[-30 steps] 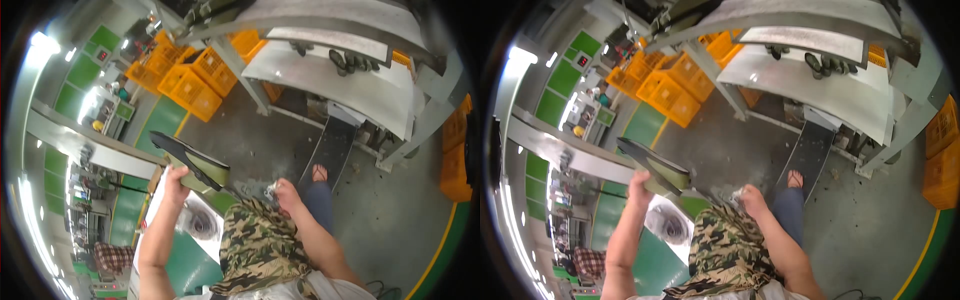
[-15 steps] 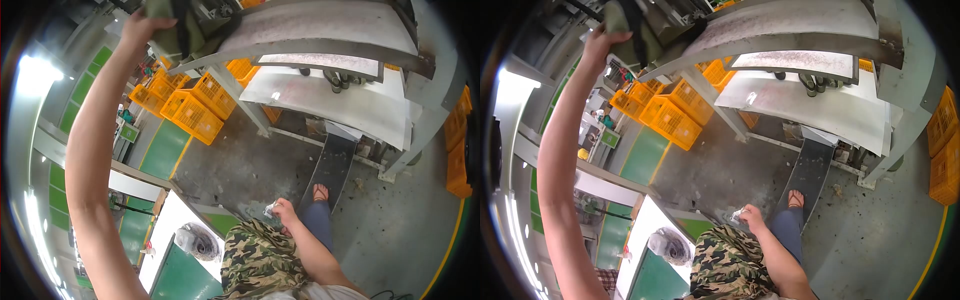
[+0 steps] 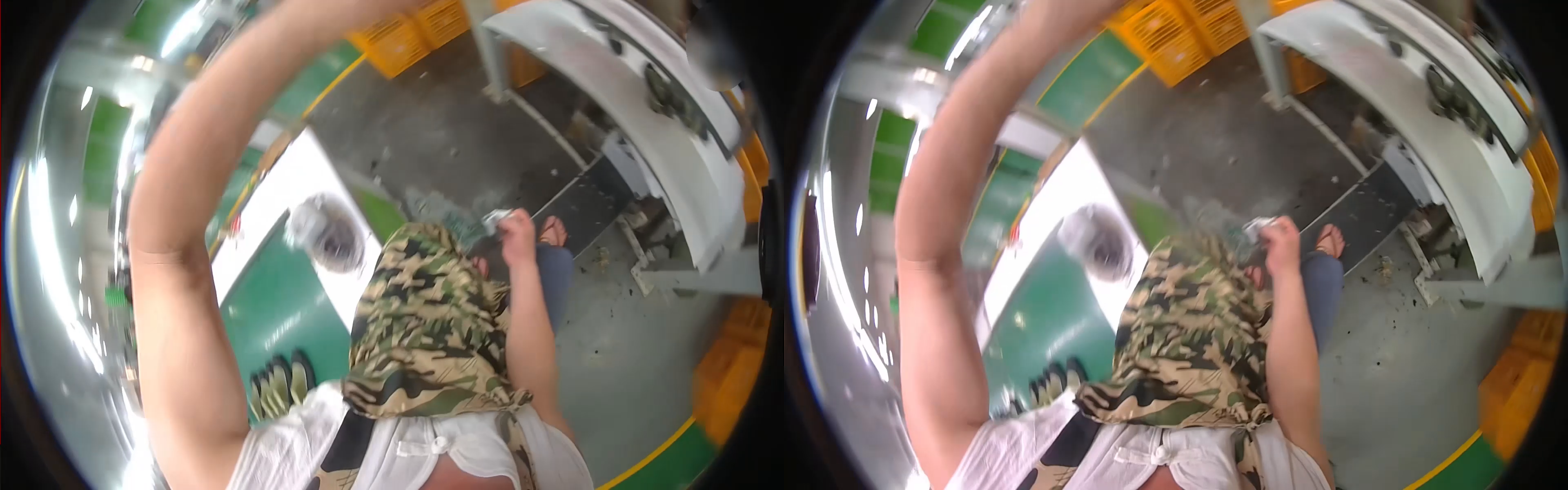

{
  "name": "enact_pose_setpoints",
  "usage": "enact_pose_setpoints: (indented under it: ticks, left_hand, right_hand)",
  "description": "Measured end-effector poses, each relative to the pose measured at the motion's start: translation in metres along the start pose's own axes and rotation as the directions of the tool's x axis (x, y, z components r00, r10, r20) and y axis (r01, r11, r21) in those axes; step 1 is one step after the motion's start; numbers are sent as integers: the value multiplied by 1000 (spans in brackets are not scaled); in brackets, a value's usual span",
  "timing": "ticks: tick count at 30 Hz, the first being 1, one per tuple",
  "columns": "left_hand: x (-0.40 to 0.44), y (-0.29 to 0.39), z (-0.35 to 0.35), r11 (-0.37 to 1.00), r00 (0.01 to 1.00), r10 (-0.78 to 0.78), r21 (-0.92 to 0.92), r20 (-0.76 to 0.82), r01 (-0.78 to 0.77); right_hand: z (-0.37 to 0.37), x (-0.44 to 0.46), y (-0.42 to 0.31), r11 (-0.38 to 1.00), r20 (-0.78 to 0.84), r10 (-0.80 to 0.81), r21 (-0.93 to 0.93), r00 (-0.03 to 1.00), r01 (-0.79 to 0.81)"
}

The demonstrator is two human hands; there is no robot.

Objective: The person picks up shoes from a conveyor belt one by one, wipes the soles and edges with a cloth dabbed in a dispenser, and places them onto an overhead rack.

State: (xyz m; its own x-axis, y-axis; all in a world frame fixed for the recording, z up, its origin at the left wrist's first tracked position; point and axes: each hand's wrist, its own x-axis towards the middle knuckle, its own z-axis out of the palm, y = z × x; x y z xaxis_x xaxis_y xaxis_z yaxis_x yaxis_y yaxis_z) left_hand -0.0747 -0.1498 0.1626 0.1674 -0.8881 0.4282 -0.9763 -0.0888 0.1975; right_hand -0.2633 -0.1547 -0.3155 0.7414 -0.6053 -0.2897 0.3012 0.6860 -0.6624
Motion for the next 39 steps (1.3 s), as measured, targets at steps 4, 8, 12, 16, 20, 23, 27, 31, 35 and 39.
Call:
enact_pose_setpoints:
  ticks: [4,8,12,16,20,23,27,31,35,39]
  left_hand:
    - [-253,-71,-20,901,838,-418,276,350,334]
    - [-570,-147,-29,439,318,-898,590,303,677]
    - [-824,-86,-30,-115,-281,-941,600,190,792]
    - [-956,5,9,-352,-543,-810,557,222,752]
    - [-960,41,44,-467,-631,-747,512,209,721]
    - [-971,30,56,-419,-630,-736,565,247,711]
    - [-1002,-2,77,-83,-619,-600,731,506,678]
    - [-950,1,48,-126,-531,-700,650,477,749]
    - [-909,-11,52,-508,-503,-779,95,375,856]
    - [-805,-26,47,-353,-4,-917,-804,400,479]
  right_hand:
    - [-13,8,13,998,-4,16,67,1000,-16]
    - [-41,15,27,973,-28,212,-89,977,-214]
    - [-48,16,29,958,-123,276,-45,953,-283]
    - [-41,22,23,930,-103,347,-87,932,-356]
    - [-5,18,11,922,-110,347,-141,931,-360]
    - [17,22,14,917,-69,353,-172,933,-360]
    - [51,22,21,923,7,341,-190,940,-333]
    - [117,1,30,921,64,330,-243,942,-306]
    - [139,5,55,849,118,362,-451,925,-275]
    - [192,-18,86,762,82,305,-619,949,-192]
